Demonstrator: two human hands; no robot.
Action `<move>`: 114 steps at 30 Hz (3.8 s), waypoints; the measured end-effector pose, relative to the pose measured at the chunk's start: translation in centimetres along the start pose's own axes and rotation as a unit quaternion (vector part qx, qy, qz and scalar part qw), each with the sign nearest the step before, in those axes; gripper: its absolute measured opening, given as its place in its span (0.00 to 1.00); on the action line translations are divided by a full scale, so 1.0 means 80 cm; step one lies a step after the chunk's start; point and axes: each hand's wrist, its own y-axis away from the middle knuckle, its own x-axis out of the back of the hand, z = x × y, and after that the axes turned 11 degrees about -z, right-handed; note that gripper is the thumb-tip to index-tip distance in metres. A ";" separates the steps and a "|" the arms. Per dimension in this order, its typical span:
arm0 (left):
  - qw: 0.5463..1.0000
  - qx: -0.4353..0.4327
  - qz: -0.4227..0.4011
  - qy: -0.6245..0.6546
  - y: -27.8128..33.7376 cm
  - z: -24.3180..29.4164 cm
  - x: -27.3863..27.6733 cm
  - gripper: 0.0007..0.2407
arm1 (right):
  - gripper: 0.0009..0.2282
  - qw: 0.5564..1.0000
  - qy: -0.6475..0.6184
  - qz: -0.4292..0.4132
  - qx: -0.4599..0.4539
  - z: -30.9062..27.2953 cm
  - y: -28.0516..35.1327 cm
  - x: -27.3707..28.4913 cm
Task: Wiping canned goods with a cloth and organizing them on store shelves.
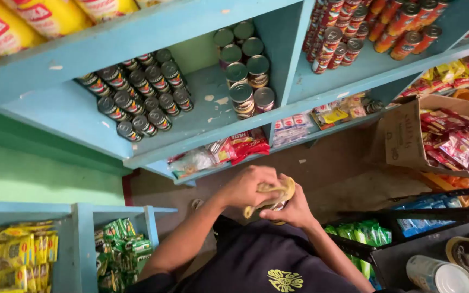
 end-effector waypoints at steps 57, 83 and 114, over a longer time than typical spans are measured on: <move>0.984 0.167 0.061 -0.032 0.002 -0.054 -0.029 0.05 | 0.36 0.987 0.151 -0.008 0.052 -0.038 -0.008 0.041; 0.968 0.245 -0.012 -0.057 -0.011 -0.029 -0.032 0.05 | 0.35 0.991 0.122 0.005 0.061 -0.045 -0.003 0.045; 0.963 0.265 0.010 -0.054 -0.028 -0.005 0.002 0.07 | 0.36 0.993 0.089 0.041 0.066 -0.048 0.000 0.037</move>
